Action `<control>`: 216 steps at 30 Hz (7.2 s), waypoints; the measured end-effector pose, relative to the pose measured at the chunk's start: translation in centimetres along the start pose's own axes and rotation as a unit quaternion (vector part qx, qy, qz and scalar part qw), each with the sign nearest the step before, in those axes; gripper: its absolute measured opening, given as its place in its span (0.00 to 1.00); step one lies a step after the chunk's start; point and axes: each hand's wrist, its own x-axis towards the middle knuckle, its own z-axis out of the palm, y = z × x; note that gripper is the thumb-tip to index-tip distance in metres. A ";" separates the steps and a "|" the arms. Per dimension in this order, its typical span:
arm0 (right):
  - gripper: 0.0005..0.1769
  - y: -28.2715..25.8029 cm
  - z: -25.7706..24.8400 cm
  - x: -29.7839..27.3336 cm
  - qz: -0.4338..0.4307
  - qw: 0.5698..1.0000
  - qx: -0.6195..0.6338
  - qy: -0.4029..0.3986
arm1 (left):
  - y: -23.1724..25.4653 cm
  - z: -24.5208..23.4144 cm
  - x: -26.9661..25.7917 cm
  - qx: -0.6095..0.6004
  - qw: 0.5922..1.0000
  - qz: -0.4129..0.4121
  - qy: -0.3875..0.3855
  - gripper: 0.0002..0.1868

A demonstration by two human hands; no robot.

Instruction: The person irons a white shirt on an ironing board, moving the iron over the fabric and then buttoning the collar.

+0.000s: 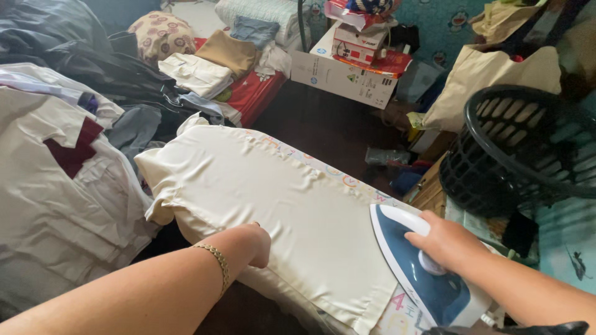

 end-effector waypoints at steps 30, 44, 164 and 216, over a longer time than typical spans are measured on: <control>0.32 -17.2 0.8 0.0 -0.097 0.979 0.036 -0.177 | -14.4 2.1 3.9 -0.130 0.959 0.081 0.236 0.22; 0.30 -22.5 2.7 2.3 0.009 0.989 0.127 -0.071 | -23.0 0.4 7.4 -0.230 0.927 -0.150 0.256 0.42; 0.36 -38.9 3.3 17.8 -0.067 0.989 0.004 -0.130 | -32.5 -3.1 12.4 -0.252 0.902 -0.164 0.311 0.28; 0.32 -35.2 5.0 14.8 -0.160 0.976 -0.033 -0.143 | -33.6 1.0 12.1 -0.279 0.911 -0.140 0.269 0.44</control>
